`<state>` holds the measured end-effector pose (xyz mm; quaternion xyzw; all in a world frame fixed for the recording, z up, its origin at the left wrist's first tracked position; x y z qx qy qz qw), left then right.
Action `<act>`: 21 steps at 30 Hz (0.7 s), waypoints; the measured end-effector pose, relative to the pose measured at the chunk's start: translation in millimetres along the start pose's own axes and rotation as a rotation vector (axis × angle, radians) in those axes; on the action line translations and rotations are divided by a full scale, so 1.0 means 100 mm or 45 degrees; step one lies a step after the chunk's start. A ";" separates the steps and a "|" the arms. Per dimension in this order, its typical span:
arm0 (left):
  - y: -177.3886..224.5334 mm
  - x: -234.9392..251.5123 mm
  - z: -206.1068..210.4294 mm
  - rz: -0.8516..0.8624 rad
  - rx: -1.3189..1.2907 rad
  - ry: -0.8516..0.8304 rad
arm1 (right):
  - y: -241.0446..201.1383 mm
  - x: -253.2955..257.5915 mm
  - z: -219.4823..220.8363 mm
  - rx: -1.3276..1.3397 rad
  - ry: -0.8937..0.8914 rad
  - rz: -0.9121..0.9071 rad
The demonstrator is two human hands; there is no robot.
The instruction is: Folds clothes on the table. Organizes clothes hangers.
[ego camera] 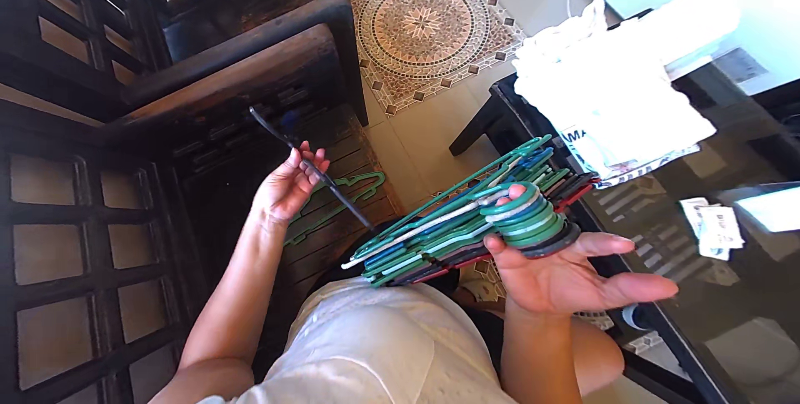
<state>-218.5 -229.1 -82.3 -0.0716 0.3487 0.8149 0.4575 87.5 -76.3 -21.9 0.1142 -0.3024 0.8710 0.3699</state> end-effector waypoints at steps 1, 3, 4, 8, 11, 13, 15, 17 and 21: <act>-0.08 0.06 0.00 0.060 -0.050 -0.033 | 0.00 -0.01 0.00 0.006 0.004 -0.006; -0.24 0.24 -0.07 0.123 -0.097 0.147 | -0.02 -0.02 0.01 -0.032 -0.009 -0.026; -0.33 0.35 -0.14 0.116 -0.107 0.296 | -0.04 -0.03 0.02 -0.037 -0.012 -0.036; -0.77 0.73 -0.56 -0.007 -0.141 0.715 | -0.12 -0.09 0.07 -0.021 0.043 -0.071; -1.08 0.86 -0.80 0.050 -0.065 0.892 | -0.21 -0.17 0.12 -0.092 0.051 -0.113; -1.19 0.97 -0.92 0.069 0.082 0.964 | -0.29 -0.24 0.16 -0.130 0.083 -0.168; -1.22 1.05 -1.01 -0.029 0.342 0.938 | -0.37 -0.32 0.20 -0.160 0.116 -0.229; -1.25 1.16 -1.07 -0.072 0.617 0.918 | -0.47 -0.40 0.24 -0.161 0.140 -0.287; -1.28 0.88 -0.61 0.551 1.870 0.768 | -0.68 -0.52 0.36 -0.261 0.093 -0.464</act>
Point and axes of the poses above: each hand's wrist, its own x-axis towards the middle knuckle, its own z-axis out of the palm, y = z × x, the point moved 4 cm from there along x, towards the middle knuckle, and after that the axes turned 4 degrees about -x, right-handed, at the moved point
